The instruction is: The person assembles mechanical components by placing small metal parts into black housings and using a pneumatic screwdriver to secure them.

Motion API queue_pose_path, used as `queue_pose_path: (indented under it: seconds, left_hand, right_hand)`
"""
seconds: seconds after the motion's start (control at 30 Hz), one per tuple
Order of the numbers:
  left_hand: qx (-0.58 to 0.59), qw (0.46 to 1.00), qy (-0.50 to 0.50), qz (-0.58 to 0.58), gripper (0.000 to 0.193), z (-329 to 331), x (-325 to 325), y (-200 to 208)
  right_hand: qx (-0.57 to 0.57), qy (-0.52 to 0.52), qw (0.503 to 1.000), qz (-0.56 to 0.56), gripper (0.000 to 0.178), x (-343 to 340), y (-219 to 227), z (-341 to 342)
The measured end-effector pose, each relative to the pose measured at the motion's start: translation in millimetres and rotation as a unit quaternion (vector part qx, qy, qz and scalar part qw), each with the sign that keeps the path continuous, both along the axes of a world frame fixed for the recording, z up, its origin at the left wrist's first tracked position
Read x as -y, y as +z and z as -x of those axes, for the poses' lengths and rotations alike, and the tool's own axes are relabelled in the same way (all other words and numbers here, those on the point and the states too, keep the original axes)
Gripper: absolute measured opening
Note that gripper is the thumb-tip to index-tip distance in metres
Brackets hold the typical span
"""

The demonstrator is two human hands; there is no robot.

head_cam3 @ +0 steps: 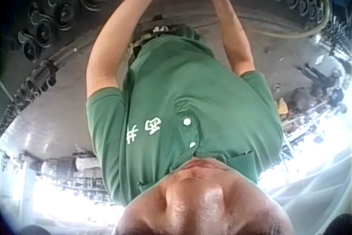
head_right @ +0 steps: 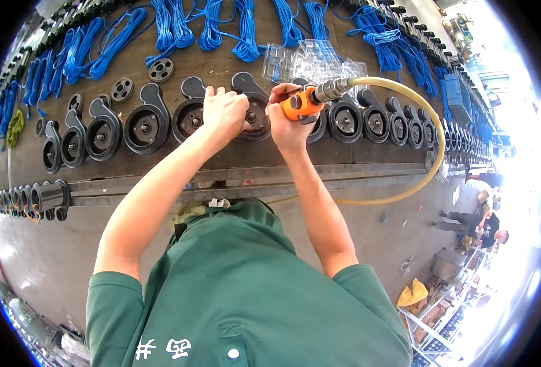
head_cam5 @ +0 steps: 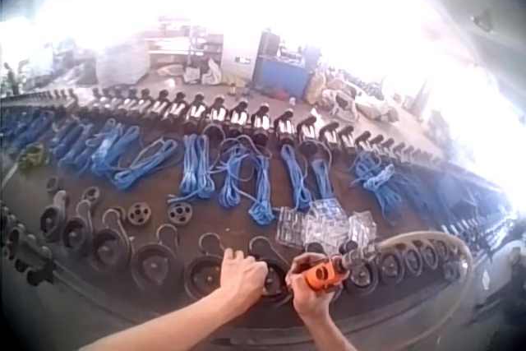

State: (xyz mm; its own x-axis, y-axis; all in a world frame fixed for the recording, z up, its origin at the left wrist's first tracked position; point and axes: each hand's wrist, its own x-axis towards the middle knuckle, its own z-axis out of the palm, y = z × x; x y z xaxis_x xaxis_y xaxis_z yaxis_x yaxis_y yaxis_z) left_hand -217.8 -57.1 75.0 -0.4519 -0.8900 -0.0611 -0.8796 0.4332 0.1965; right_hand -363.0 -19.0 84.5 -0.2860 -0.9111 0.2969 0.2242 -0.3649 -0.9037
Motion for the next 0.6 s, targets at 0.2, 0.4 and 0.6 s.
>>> queue_pose_path:
  seconds: [0.2,0.4,0.6]
  left_hand:
    - [-0.003,1.000,0.000,-0.004,0.037,0,1,0]
    - [-0.006,1.000,0.012,-0.016,0.034,0,3,1]
    - [-0.249,0.953,0.110,0.135,0.031,-14,-47,-2]
  right_hand:
    - [0.015,0.013,1.000,0.000,0.022,0,-3,1]
    - [-0.049,0.014,0.999,-0.006,0.026,3,-13,0]
    - [-0.043,0.021,0.999,0.011,0.026,7,-3,5]
